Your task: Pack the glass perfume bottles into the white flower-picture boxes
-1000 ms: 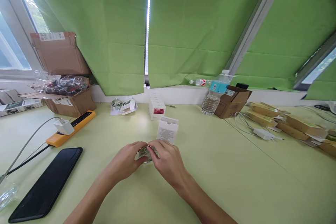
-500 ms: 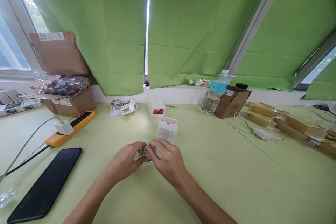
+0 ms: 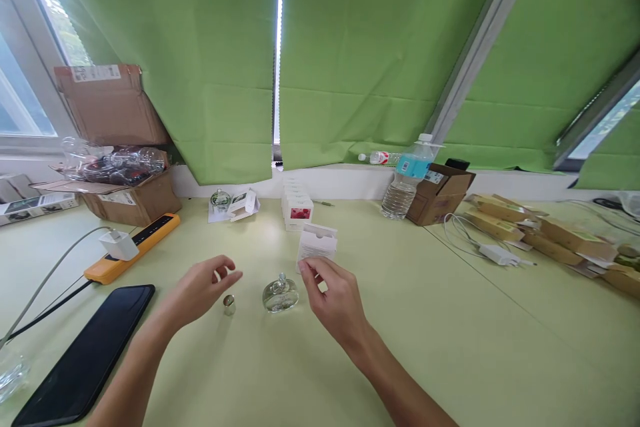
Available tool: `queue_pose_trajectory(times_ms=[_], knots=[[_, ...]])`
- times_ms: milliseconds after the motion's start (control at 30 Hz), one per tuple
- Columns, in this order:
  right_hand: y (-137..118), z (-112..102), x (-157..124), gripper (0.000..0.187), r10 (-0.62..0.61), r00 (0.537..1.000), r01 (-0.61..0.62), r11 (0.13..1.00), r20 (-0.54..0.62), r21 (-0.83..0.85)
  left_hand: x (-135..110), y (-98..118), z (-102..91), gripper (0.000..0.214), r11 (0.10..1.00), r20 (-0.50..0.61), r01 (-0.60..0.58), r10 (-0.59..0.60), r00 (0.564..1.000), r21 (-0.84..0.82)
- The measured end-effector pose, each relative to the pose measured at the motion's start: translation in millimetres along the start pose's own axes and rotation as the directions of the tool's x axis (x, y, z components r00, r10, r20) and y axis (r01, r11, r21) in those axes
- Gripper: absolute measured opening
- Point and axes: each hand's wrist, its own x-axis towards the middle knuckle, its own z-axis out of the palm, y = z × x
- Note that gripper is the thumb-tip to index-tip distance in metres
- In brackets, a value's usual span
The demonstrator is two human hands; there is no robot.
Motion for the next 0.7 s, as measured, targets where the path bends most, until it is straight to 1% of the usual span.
queue_pose_trajectory(times_ms=[33, 100, 200, 333, 433, 500, 600, 700], knots=[[0.5, -0.2, 0.1, 0.023, 0.008, 1.000, -0.008, 1.000, 0.002, 0.005, -0.9, -5.2, -1.6, 0.044, 1.000, 0.067, 0.019, -0.019, 0.998, -0.002], [1.0, -0.4, 0.2, 0.022, 0.021, 1.000, -0.021, 1.000, 0.008, 0.018, -3.2, -12.5, -2.6, 0.043, 0.999, 0.155, 0.052, -0.053, 0.987, 0.010], [0.8, -0.5, 0.0, 0.021, 0.032, 0.999, -0.032, 0.999, 0.019, 0.036, -6.1, -15.2, 0.4, 0.036, 0.998, 0.226, 0.055, -0.058, 0.972, 0.021], [0.3, -1.0, 0.0, 0.021, 0.027, 0.999, -0.028, 0.999, 0.027, 0.045, -6.7, -12.9, 7.8, 0.020, 0.999, 0.222, 0.013, -0.023, 0.975, 0.044], [-0.1, -1.7, 0.2, 0.021, 0.025, 0.999, -0.026, 0.999, 0.026, 0.039, -5.9, -13.4, 11.2, 0.013, 0.998, 0.216, 0.004, -0.017, 0.976, 0.057], [-0.3, -2.2, 0.3, 0.021, 0.021, 0.999, -0.022, 0.999, 0.025, 0.037, -5.7, -13.5, 10.7, 0.012, 0.998, 0.206, 0.013, -0.024, 0.978, 0.056], [-0.8, -2.6, 0.3, 0.021, 0.014, 1.000, -0.015, 0.999, 0.012, 0.045, -6.0, -11.3, 7.1, 0.016, 1.000, 0.168, 0.020, -0.021, 0.986, 0.003], [-2.3, -3.0, 0.1, 0.020, 0.011, 1.000, -0.011, 0.997, -0.002, 0.081, -5.6, -6.4, 3.3, 0.017, 0.995, 0.132, -0.009, 0.022, 0.991, -0.101]])
